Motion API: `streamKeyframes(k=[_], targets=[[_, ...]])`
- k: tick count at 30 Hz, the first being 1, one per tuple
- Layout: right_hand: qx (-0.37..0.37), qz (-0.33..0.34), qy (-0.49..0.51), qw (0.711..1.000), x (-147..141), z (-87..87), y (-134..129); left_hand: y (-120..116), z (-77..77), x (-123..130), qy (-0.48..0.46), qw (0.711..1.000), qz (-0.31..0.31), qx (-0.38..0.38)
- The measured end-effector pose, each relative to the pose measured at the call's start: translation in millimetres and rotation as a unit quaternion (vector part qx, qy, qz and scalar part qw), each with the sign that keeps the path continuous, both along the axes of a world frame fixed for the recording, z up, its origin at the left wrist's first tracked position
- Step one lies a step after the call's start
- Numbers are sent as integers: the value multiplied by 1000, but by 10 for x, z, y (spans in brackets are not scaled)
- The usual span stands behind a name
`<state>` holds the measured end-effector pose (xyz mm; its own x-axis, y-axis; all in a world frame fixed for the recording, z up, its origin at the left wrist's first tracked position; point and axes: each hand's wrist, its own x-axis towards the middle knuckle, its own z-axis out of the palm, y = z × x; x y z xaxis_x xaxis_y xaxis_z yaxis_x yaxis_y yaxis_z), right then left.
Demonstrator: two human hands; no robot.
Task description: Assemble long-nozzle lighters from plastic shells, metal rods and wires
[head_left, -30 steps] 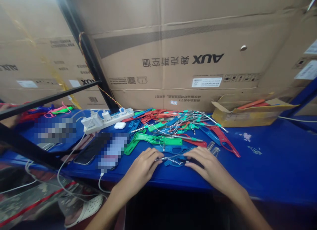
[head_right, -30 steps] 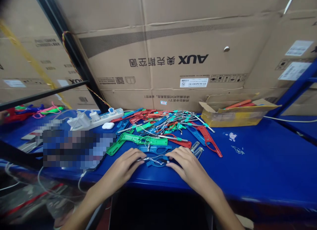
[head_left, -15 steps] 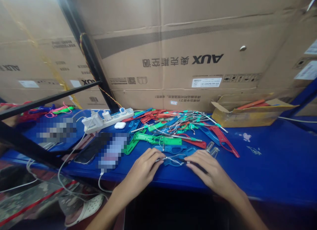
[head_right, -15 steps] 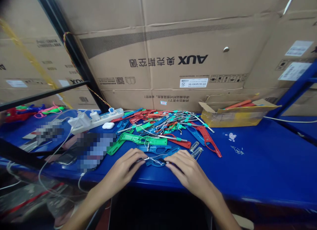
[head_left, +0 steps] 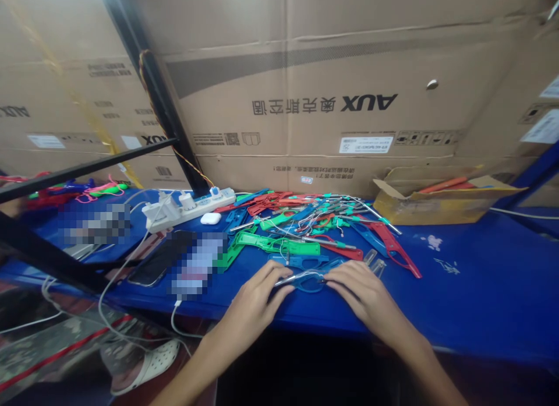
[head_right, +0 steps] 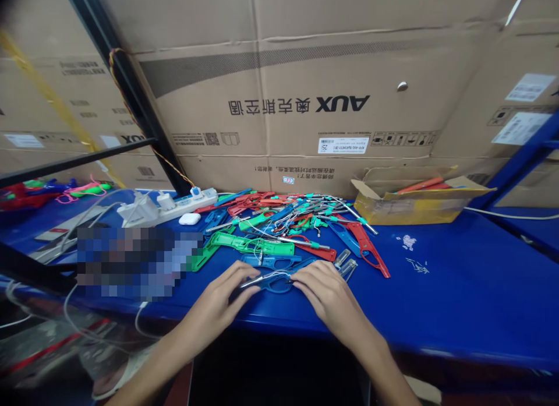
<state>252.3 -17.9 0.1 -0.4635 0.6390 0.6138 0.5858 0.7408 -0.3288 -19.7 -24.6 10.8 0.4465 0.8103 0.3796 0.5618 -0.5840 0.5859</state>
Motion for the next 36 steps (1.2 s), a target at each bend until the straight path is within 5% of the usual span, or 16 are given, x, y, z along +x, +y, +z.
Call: streamKeyframes(k=[9, 30, 36], targets=[[2, -13, -16, 1000, -14, -38, 42, -53, -4, 57, 63, 994, 57, 67], [-85, 20, 18, 996, 0, -62, 36, 27, 37, 130, 108, 988, 108, -35], [-97, 11, -1, 995, 24, -99, 7, 125, 45, 101, 90, 990, 81, -66]])
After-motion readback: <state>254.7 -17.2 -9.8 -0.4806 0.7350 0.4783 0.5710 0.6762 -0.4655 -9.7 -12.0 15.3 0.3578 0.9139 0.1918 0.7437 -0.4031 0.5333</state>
